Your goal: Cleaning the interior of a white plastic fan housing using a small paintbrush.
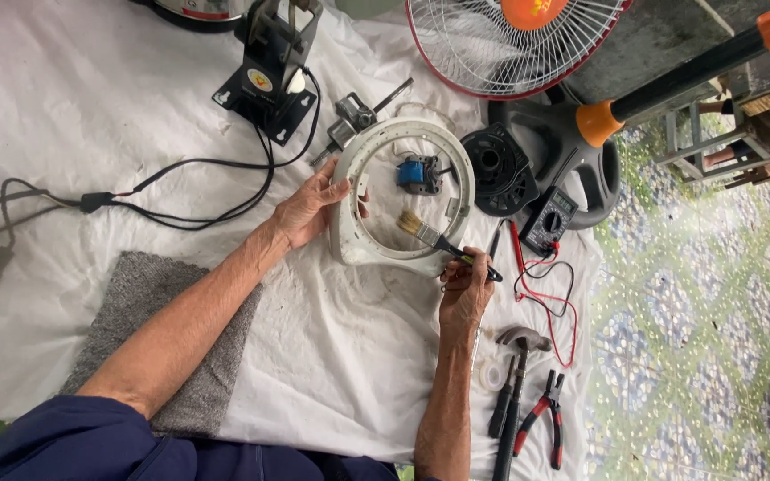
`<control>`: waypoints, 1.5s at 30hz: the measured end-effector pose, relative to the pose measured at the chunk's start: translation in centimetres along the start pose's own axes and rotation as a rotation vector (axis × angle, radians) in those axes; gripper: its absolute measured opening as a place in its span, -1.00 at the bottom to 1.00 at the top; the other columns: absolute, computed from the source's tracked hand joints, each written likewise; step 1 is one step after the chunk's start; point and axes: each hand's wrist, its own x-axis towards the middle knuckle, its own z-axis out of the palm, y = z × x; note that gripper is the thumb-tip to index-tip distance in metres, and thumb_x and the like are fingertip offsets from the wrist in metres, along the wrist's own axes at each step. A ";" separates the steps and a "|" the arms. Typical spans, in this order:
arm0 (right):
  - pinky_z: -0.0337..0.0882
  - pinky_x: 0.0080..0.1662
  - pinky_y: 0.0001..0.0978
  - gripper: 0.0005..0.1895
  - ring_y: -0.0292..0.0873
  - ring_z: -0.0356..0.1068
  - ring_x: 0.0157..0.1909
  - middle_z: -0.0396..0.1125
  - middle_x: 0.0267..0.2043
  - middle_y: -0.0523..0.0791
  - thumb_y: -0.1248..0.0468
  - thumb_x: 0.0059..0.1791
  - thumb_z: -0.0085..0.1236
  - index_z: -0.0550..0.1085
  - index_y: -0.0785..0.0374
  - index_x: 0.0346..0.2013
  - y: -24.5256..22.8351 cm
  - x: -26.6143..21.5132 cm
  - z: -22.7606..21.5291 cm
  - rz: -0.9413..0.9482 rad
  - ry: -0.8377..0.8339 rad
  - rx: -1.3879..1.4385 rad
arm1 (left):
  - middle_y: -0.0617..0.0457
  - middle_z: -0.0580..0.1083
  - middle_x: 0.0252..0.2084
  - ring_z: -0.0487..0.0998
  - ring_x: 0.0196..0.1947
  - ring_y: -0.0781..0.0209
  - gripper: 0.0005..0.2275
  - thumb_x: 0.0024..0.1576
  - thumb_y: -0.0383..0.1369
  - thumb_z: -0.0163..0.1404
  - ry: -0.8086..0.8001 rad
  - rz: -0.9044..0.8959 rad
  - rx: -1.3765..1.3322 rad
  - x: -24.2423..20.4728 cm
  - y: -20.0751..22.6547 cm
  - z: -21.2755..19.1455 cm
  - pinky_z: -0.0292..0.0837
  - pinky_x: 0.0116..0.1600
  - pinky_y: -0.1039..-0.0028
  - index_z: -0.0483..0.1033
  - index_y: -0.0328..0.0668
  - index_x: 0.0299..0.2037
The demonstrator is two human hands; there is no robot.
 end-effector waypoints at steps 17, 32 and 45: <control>0.44 -0.50 -0.51 -0.69 -0.22 0.41 -0.56 0.40 -0.56 0.03 0.08 0.10 0.07 0.46 0.30 -0.14 0.0 -0.3 -0.2 -0.001 -0.017 0.015 | 0.05 0.53 -0.09 0.64 -0.15 0.11 -0.68 0.16 -0.25 0.14 0.002 -0.005 -0.012 -0.3 -0.5 -0.5 0.64 -0.04 0.26 0.37 0.08 0.07; 0.44 -0.53 -0.52 -0.72 -0.23 0.41 -0.59 0.40 -0.58 0.02 0.09 0.09 0.08 0.48 0.27 -0.17 0.5 0.0 -0.3 -0.027 -0.033 0.005 | -0.06 0.38 0.08 0.54 -0.05 0.15 -0.20 0.13 -0.20 0.20 0.046 -0.005 0.018 -0.8 -0.2 0.7 0.57 0.07 0.23 -0.10 -0.25 0.44; 0.44 -0.51 -0.55 -0.72 -0.25 0.39 -0.57 0.38 -0.56 0.00 0.09 0.10 0.07 0.47 0.29 -0.17 -0.3 -0.8 0.3 -0.035 -0.036 -0.017 | -0.03 0.44 0.08 0.56 0.00 0.10 -0.36 0.12 -0.19 0.21 0.033 -0.008 0.020 0.7 -1.7 -1.3 0.59 0.04 0.20 0.13 -0.07 0.34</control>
